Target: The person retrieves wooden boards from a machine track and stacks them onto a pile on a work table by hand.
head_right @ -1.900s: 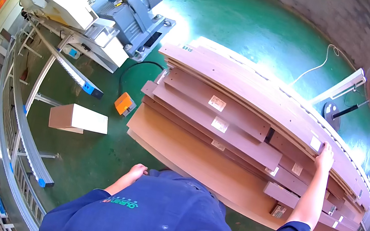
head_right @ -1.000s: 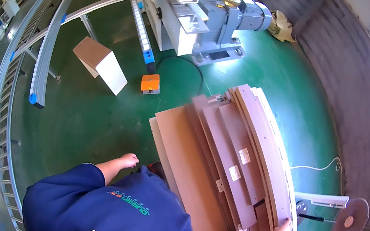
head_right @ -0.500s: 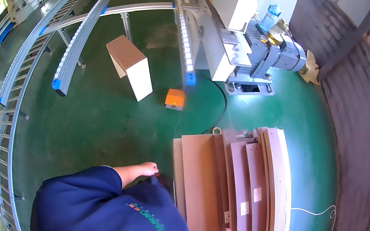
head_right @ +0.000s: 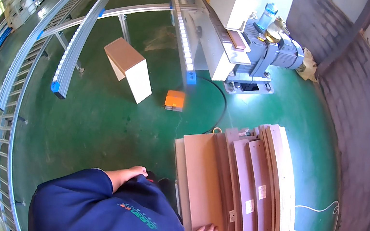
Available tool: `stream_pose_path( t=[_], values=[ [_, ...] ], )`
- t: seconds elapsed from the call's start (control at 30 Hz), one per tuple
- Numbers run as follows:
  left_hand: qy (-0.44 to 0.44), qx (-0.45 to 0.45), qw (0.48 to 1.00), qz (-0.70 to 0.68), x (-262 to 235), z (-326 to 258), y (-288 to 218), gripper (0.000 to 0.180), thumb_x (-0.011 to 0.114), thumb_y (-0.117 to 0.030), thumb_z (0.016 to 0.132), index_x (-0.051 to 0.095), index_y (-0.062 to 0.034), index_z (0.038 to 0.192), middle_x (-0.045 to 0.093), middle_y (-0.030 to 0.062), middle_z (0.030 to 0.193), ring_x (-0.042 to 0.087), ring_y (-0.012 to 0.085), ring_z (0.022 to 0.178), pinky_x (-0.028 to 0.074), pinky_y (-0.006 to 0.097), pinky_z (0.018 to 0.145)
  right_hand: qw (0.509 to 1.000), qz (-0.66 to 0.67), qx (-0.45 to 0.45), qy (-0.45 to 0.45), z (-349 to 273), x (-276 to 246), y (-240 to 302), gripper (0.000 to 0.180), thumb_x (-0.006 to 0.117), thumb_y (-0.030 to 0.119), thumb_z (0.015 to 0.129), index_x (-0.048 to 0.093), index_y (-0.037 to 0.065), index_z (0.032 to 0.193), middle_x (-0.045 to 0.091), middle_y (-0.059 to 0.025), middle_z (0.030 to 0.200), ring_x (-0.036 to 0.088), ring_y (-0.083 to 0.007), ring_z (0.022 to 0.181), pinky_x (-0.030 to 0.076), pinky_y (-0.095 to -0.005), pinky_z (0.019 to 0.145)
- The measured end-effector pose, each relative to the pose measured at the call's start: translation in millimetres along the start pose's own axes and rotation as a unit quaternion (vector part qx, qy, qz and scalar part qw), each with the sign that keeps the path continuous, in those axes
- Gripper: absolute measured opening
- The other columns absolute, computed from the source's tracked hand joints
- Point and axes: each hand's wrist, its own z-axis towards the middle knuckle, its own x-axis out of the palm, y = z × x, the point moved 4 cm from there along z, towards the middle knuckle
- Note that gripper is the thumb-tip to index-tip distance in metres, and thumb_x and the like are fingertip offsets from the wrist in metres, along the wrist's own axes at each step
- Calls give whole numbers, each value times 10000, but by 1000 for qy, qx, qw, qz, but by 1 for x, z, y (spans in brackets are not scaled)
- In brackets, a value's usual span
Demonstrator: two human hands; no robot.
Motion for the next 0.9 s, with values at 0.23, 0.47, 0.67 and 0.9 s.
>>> stream_pose_path(
  t=[0.23,0.47,0.67,0.9],
  values=[
    [-1,7,1000,19,-8,-6,-5,366,660,-358,806,669,-68,1029,686,117,931,641,226,851,501,364,768,999,8,15,-51,-1,1,6,413,595,132,836,547,27,1233,465,-183,1352,398,-388,1248,312,-478,1061],
    [50,24,984,-169,-9,-1,-8,284,678,-266,799,673,-44,976,680,104,854,630,209,755,503,361,688,997,21,33,-62,16,-7,15,366,618,131,797,597,46,1152,515,-186,1265,448,-401,1174,368,-474,1015],
    [52,37,992,-110,-1,25,-11,291,679,-265,798,672,-39,981,681,111,864,633,212,767,505,361,698,997,31,50,-51,24,-12,14,307,628,130,785,621,35,1077,536,-186,1200,470,-390,1128,399,-462,990],
    [43,48,997,-49,-5,40,-20,299,680,-265,798,672,-33,987,682,120,876,635,214,781,507,360,710,997,20,67,-14,36,-15,26,243,633,124,780,630,23,1001,583,-182,1062,536,-356,1038,453,-436,914]
  ],
)
